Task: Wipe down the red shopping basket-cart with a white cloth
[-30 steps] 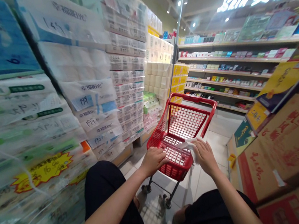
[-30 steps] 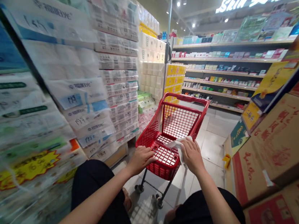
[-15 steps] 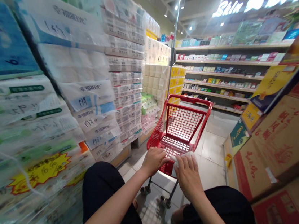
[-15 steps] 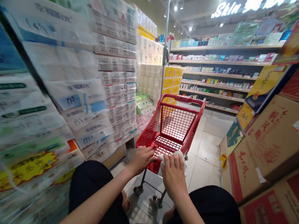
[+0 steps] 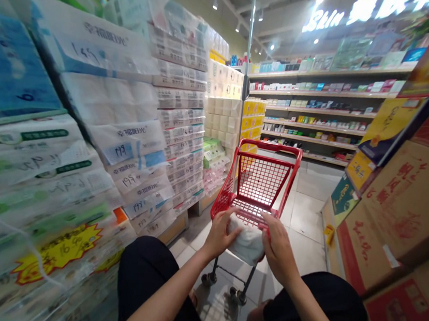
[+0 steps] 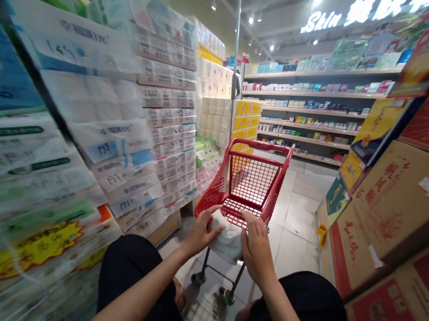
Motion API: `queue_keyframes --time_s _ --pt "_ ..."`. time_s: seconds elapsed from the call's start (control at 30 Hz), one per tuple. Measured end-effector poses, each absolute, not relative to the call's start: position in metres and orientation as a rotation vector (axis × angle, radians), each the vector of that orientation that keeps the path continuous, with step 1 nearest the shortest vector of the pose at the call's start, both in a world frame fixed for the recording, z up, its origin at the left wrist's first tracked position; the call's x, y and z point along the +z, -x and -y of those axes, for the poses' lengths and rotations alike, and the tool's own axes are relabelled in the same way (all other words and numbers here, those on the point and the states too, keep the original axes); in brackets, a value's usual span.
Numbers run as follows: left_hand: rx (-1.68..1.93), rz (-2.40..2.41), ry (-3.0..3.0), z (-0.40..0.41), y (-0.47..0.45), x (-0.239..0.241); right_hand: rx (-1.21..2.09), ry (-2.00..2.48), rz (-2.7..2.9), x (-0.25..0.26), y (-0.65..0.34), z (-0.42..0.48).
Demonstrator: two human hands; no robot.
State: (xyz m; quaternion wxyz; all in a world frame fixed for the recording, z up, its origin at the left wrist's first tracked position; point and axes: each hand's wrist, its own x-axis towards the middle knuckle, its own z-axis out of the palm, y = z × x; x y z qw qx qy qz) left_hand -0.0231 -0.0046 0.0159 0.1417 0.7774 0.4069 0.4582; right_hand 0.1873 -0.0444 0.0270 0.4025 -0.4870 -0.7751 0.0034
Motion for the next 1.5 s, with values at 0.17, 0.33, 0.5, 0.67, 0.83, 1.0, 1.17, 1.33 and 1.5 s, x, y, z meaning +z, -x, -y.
queue_keyframes --time_s 0.17,0.33,0.5,0.67,0.83,1.0,1.17,1.33,1.5 --pt "1.319 -1.284 -2.269 -0.005 0.033 0.029 -0.17 1.413 2.157 0.011 -0.216 0.037" --pt "1.19 -1.629 -2.558 -0.003 0.052 0.038 -0.318 1.459 2.156 0.006 -0.217 0.038" --pt "0.972 -1.296 -2.927 0.001 0.047 0.045 -0.375 1.43 2.174 0.024 -0.197 0.043" --pt "0.63 -1.094 -3.109 -0.003 0.015 0.021 -0.31 1.416 2.195 0.022 -0.171 0.042" --pt "0.727 -1.2 -3.133 0.002 -0.019 -0.003 -0.203 1.36 2.152 0.019 -0.174 0.039" --pt "0.708 -1.053 -3.16 -0.003 -0.003 0.005 -0.074 1.292 2.164 0.028 -0.187 0.044" --pt "0.723 -1.064 -3.146 -0.025 0.053 0.016 0.014 1.258 2.159 0.03 -0.196 0.043" --pt "0.728 -1.106 -3.122 -0.032 0.071 0.017 0.026 1.233 2.193 0.031 -0.198 0.036" --pt "0.745 -1.215 -3.099 -0.023 0.047 0.015 -0.036 1.353 2.173 0.029 -0.207 0.026"
